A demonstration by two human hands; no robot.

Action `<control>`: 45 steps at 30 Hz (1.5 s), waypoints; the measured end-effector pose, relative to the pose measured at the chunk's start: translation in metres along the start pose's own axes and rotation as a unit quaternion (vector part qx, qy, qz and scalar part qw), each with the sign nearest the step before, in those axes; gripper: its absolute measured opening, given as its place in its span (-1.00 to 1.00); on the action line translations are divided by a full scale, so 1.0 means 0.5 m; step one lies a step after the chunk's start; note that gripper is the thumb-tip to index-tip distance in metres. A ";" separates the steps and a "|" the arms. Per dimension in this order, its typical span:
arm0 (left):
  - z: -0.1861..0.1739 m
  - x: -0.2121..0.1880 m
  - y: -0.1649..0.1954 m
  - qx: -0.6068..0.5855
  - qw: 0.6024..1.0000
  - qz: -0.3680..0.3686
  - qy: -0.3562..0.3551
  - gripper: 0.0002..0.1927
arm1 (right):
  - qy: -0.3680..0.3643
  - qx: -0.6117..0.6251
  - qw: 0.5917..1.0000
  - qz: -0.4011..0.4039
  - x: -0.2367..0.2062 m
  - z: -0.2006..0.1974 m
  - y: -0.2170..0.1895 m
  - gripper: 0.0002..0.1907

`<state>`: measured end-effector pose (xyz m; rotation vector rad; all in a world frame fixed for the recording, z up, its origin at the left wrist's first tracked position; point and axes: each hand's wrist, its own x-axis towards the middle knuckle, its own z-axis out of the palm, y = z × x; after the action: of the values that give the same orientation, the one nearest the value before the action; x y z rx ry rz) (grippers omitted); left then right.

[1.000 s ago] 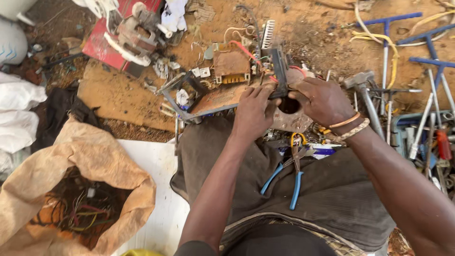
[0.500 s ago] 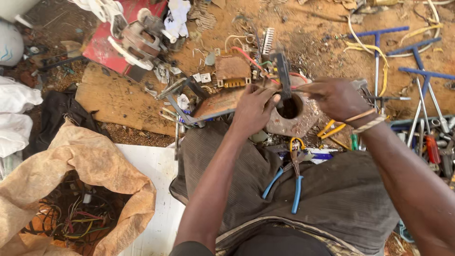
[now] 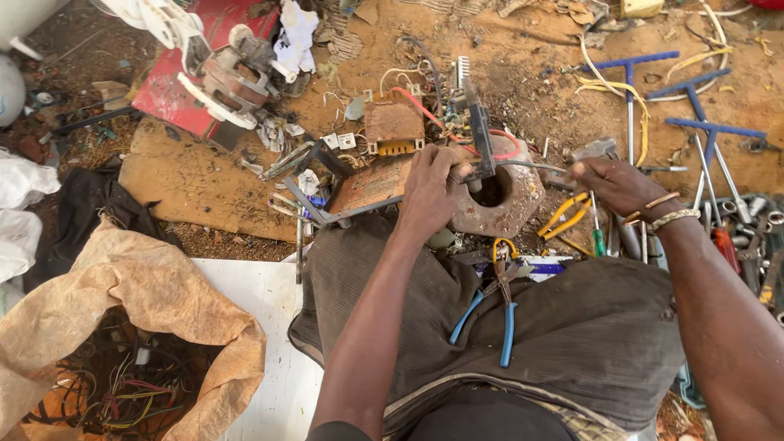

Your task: The person sits on the ground and disassembles an electronic device, using a screwdriver to remove screws and pliers to cut wires. They separate the casing from the internal components and manipulate the wires and circuit board.

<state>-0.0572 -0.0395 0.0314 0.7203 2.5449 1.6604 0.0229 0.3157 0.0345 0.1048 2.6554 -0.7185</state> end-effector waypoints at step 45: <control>-0.018 0.022 -0.078 0.085 0.989 -0.068 0.105 -0.65 | 0.270 0.519 0.810 0.037 -0.154 -0.063 -0.086 -0.88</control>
<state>-0.0837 -0.0557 0.0040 0.3857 2.8328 1.5681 0.0756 0.2966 0.1094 0.7932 2.3144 -2.3034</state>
